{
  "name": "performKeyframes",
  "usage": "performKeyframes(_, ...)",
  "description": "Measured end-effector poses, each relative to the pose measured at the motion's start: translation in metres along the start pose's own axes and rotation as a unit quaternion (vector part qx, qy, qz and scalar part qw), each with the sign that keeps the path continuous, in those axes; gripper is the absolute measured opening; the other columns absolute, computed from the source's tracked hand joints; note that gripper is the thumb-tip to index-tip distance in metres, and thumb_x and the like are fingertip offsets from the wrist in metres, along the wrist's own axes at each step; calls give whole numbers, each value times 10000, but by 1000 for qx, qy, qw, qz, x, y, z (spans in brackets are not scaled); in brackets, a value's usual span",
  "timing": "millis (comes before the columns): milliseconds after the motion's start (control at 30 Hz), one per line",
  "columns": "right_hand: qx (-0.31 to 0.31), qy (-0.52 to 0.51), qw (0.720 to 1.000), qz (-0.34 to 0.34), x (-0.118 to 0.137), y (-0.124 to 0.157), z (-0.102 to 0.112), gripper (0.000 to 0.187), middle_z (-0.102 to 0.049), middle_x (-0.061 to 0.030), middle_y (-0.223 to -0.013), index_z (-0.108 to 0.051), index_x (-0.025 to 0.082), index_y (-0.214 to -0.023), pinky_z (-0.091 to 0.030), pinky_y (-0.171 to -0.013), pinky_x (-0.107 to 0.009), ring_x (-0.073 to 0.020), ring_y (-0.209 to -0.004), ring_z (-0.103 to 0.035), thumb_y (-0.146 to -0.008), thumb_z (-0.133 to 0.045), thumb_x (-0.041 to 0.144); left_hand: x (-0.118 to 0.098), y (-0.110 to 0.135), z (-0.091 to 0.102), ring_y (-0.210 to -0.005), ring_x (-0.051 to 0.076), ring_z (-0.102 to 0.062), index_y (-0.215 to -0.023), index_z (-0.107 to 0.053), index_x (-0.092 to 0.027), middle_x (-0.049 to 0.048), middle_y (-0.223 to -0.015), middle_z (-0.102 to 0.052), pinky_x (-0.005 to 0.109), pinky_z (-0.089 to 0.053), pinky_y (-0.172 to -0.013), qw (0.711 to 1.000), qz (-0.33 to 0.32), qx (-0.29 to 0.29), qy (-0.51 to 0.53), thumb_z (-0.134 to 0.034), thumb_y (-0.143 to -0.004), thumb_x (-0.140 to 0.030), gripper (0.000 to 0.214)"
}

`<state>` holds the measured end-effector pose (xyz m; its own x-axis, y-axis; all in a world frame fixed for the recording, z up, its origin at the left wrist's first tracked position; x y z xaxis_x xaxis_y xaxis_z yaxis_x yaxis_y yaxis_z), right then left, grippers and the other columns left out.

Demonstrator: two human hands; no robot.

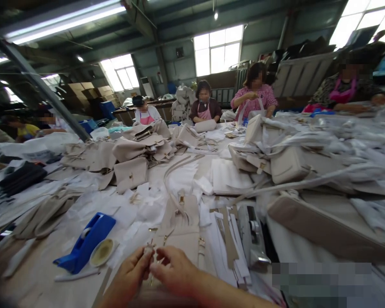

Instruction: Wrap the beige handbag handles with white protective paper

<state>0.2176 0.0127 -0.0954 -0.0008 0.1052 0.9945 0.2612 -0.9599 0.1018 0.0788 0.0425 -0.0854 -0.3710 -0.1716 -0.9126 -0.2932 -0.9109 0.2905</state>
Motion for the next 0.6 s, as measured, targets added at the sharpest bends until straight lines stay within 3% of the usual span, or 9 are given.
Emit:
performKeyframes(100, -7, -178, 984, -8, -1, -19, -23, 170, -653, 1, -672, -682, 155, -840, -489, -612, -276, -171, -627, -638, -758, -570, 253, -3, 6, -6, -583, 151, -455, -819, -628, -220, -19, -619, -522, 257, -374, -557, 1000, -9, 11, -16, -559, -857, -584, 373)
performKeyframes(167, -38, -223, 974, -33, -11, -30, -26, 127, -588, 22, -567, -644, 152, -710, -458, -546, -263, -151, -526, -588, -721, -588, 265, 0, 6, -8, -572, 146, -433, -819, -622, -212, -24, -606, -498, 257, -356, -548, 1000, -7, 15, -9, -548, -853, -610, 407)
performKeyframes(367, -190, -117, 973, -52, -16, -47, -4, 93, -582, 22, -528, -666, 147, -608, -399, -524, -234, -131, -540, -548, -657, -611, 203, 16, -5, -7, -545, 115, -405, -773, -595, -181, -20, -620, -491, 235, -333, -520, 996, 8, 82, 25, -531, -836, -669, 497)
performKeyframes(467, -196, -86, 975, -66, -10, -55, -5, 101, -586, 26, -515, -673, 151, -593, -376, -499, -227, -119, -505, -527, -665, -613, 189, 19, -17, -3, -547, 118, -454, -768, -604, -168, -2, -628, -526, 235, -367, -533, 991, 0, 120, 60, -504, -847, -675, 523)
performKeyframes(600, -199, -119, 968, -99, -9, -67, -9, 130, -573, 28, -485, -636, 156, -562, -344, -466, -223, -105, -457, -485, -679, -620, 211, 16, -32, 3, -512, 117, -477, -772, -610, -161, 4, -599, -548, 230, -360, -501, 987, 1, 142, 68, -515, -844, -672, 524)
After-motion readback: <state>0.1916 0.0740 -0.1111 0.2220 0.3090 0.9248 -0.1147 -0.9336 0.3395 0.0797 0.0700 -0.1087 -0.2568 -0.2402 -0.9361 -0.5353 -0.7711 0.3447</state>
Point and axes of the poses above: each hand's wrist, its own y-axis away from the middle knuckle, its own z-axis out of the back of the hand, x = y × z, the point moved 6 cm from there along -y, towards the middle knuckle
